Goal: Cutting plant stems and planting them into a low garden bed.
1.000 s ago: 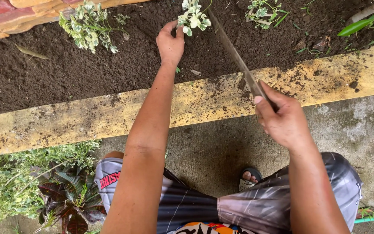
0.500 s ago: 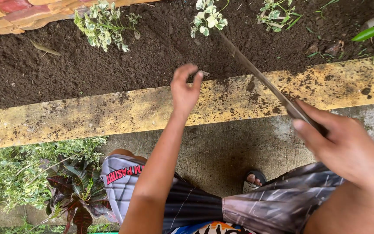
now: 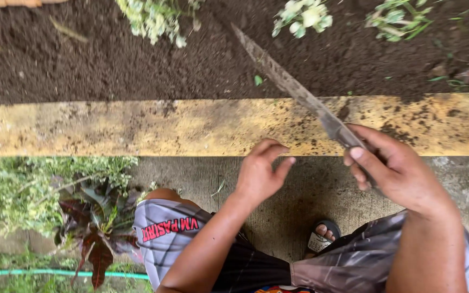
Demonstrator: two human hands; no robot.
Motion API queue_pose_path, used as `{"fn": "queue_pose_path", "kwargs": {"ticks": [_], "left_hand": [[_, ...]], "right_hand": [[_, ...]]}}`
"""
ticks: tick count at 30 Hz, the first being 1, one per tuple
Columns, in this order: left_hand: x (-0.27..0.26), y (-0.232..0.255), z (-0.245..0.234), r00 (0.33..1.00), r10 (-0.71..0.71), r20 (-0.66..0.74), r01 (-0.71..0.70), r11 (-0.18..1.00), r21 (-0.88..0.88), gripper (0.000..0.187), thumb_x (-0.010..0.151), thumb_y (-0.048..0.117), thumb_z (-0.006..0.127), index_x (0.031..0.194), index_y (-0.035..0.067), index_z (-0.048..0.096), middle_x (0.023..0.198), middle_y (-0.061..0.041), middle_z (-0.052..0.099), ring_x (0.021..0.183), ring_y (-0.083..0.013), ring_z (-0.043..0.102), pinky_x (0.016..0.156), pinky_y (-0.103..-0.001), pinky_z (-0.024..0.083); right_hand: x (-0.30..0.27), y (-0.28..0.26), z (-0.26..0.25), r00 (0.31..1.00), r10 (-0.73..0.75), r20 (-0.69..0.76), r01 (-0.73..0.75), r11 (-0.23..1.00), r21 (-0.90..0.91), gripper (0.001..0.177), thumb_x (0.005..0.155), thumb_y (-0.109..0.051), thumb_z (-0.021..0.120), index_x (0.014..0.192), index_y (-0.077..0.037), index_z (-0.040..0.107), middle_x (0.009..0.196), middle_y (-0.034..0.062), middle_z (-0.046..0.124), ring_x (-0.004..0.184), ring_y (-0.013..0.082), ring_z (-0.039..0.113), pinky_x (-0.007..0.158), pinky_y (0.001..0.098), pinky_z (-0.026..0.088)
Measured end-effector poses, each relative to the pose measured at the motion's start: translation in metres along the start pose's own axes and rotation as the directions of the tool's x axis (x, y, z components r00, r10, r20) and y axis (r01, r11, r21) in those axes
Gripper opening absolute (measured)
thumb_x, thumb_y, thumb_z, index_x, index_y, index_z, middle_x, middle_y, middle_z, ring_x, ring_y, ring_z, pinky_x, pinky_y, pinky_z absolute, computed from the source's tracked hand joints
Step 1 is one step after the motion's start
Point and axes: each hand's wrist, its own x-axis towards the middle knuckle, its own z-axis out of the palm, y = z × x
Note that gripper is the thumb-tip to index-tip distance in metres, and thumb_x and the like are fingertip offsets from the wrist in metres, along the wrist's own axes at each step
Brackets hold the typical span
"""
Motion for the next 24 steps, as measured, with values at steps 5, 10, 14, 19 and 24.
{"fn": "queue_pose_path", "kwargs": {"ticks": [5, 10, 14, 19, 24], "left_hand": [[-0.017, 0.006, -0.026, 0.994, -0.105, 0.018, 0.107, 0.986, -0.127, 0.023, 0.089, 0.02, 0.078, 0.104, 0.003, 0.075, 0.109, -0.013, 0.072, 0.096, -0.0273, 0.073, 0.085, -0.037, 0.062], [-0.027, -0.003, -0.032, 0.989, -0.15, -0.001, 0.15, 0.989, -0.004, 0.023, 0.09, 0.024, 0.079, 0.102, 0.005, 0.075, 0.108, -0.01, 0.072, 0.099, -0.0277, 0.073, 0.087, -0.039, 0.06], [-0.018, 0.003, -0.037, 0.983, -0.186, -0.005, 0.186, 0.982, -0.029, 0.02, 0.089, 0.024, 0.079, 0.096, 0.005, 0.075, 0.106, -0.008, 0.073, 0.098, -0.0279, 0.073, 0.087, -0.039, 0.06], [-0.011, 0.008, -0.041, 0.984, -0.172, -0.046, 0.17, 0.984, -0.045, 0.022, 0.088, 0.024, 0.079, 0.1, 0.005, 0.075, 0.107, -0.01, 0.073, 0.099, -0.0293, 0.072, 0.088, -0.04, 0.059], [-0.007, 0.022, -0.04, 0.985, -0.17, -0.01, 0.168, 0.982, -0.084, 0.021, 0.091, 0.025, 0.078, 0.1, 0.006, 0.074, 0.107, -0.009, 0.073, 0.101, -0.0274, 0.073, 0.088, -0.039, 0.06]], "right_hand": [[0.011, 0.022, -0.006, 0.999, 0.042, 0.028, -0.038, 0.99, -0.134, 0.059, 0.092, -0.015, 0.068, 0.15, -0.013, 0.06, 0.066, 0.0038, 0.058, 0.054, 0.0111, 0.051, 0.045, 0.0279, 0.042], [0.043, 0.022, 0.018, 0.993, 0.076, 0.094, -0.056, 0.979, -0.195, 0.055, 0.08, -0.023, 0.077, 0.134, -0.02, 0.069, 0.06, 0.0025, 0.068, 0.044, 0.0119, 0.052, 0.038, 0.0303, 0.042], [0.063, 0.021, 0.041, 0.999, 0.037, 0.036, -0.028, 0.974, -0.227, 0.049, 0.085, -0.021, 0.075, 0.133, -0.023, 0.07, 0.08, 0.0036, 0.074, 0.056, 0.0104, 0.058, 0.049, 0.0278, 0.049], [0.051, 0.001, 0.035, 0.999, 0.051, -0.017, -0.054, 0.952, -0.303, 0.046, 0.086, -0.02, 0.076, 0.131, -0.024, 0.072, 0.099, 0.0051, 0.081, 0.065, 0.0133, 0.069, 0.055, 0.0298, 0.058], [0.047, 0.024, 0.024, 0.996, -0.051, 0.076, 0.04, 0.99, 0.138, 0.055, 0.086, -0.016, 0.075, 0.14, -0.014, 0.067, 0.073, 0.0041, 0.068, 0.054, 0.0087, 0.054, 0.044, 0.026, 0.044]]}}
